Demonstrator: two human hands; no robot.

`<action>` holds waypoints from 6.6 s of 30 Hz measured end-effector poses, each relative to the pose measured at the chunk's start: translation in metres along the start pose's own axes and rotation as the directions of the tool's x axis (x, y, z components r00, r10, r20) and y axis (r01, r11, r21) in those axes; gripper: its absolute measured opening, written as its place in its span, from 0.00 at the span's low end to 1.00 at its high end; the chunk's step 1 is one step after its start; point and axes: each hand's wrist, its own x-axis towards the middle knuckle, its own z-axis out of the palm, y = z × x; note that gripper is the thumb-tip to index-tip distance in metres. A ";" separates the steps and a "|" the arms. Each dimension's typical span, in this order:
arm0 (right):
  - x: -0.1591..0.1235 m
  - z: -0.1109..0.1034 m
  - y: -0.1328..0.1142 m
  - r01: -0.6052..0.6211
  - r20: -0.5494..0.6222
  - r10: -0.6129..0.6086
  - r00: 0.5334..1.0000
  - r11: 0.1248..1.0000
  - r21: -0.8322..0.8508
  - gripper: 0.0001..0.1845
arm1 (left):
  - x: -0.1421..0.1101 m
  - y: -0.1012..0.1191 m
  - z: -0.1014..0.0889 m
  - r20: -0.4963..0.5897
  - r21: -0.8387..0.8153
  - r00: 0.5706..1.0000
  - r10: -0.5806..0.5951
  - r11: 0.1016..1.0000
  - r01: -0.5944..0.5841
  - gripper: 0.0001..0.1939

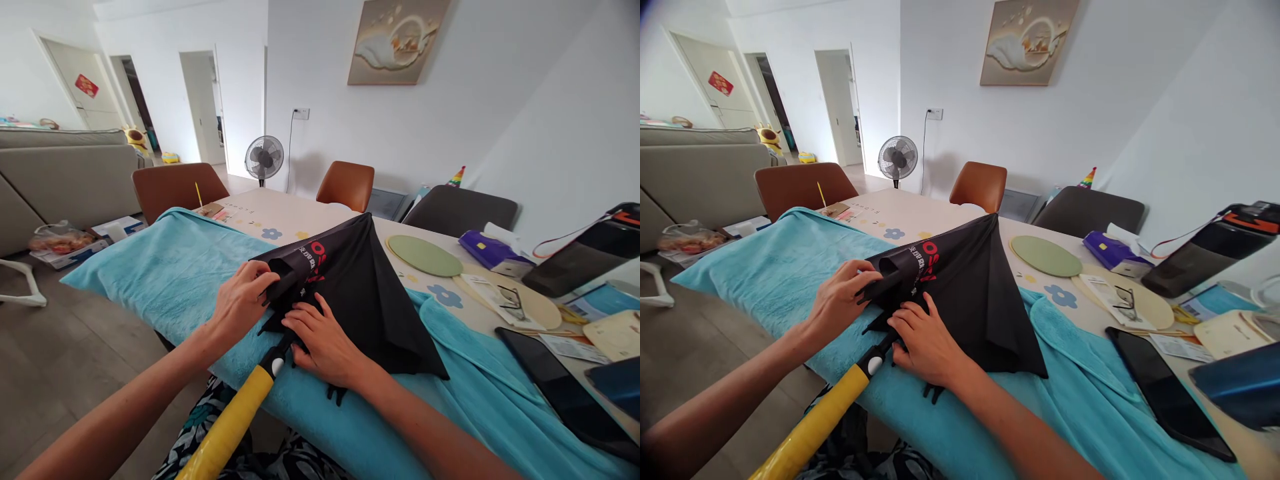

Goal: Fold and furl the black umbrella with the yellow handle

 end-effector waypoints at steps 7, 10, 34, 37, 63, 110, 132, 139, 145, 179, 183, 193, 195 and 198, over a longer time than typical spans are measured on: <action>0.000 0.000 -0.001 -0.005 -0.001 0.005 1.000 1.000 0.000 0.20 | 0.033 -0.027 -0.009 -0.192 -0.232 0.957 -0.218 0.957 0.172 0.16; 0.000 0.000 -0.001 -0.011 0.000 0.011 1.000 1.000 -0.012 0.20 | 0.030 -0.036 -0.001 -0.174 -0.335 0.927 -0.331 0.906 0.261 0.14; 0.001 0.000 0.000 -0.015 0.014 0.014 1.000 1.000 0.015 0.21 | -0.037 0.025 0.013 0.381 -0.289 0.862 -0.335 0.842 0.455 0.16; 0.001 0.000 0.000 -0.007 0.005 0.007 1.000 1.000 0.007 0.20 | -0.028 0.026 0.017 0.329 -0.178 0.889 -0.319 0.903 0.390 0.18; -0.001 0.005 0.004 0.024 -0.054 -0.023 0.998 0.999 0.023 0.20 | 0.046 0.021 0.051 0.289 -0.807 0.853 -0.434 0.368 0.461 0.25; -0.003 0.009 0.009 0.040 -0.247 -0.020 0.969 0.996 0.076 0.10 | -0.011 0.032 -0.010 -0.012 -0.929 0.772 -0.636 0.293 0.227 0.06; -0.010 0.005 0.011 0.074 -0.540 -0.005 0.842 0.992 0.106 0.13 | -0.055 0.015 0.028 -0.080 -0.421 0.976 -0.204 0.894 0.152 0.07; -0.009 0.007 0.009 0.062 -0.566 -0.014 0.824 0.996 0.066 0.14 | -0.050 0.015 0.022 0.077 -0.545 0.993 -0.090 0.831 0.117 0.08; -0.004 0.011 0.010 0.055 -0.454 -0.024 0.891 0.997 0.056 0.10 | -0.052 0.012 0.021 0.094 -0.513 0.981 -0.172 0.836 0.196 0.09; -0.001 0.014 0.012 0.079 -0.291 -0.072 0.954 0.997 0.012 0.13 | -0.059 0.018 0.021 0.309 -0.416 0.916 -0.256 0.829 0.373 0.05; -0.001 0.011 0.014 0.118 -0.217 -0.128 0.968 0.991 -0.057 0.15 | -0.054 0.030 0.010 0.320 -0.192 0.924 -0.209 0.941 0.279 0.06; 0.009 -0.007 0.019 0.266 -0.002 -0.270 0.963 0.948 -0.174 0.15 | -0.023 0.047 -0.011 0.624 0.196 0.766 -0.155 0.980 0.039 0.10; 0.014 -0.008 0.018 0.306 0.042 -0.304 0.952 0.931 -0.199 0.15 | -0.018 0.036 -0.009 0.639 0.104 0.746 -0.185 0.982 0.155 0.08; 0.021 -0.007 0.016 0.356 0.105 -0.340 0.934 0.904 -0.237 0.13 | -0.015 0.021 -0.004 0.696 -0.095 0.678 -0.235 0.907 0.411 0.08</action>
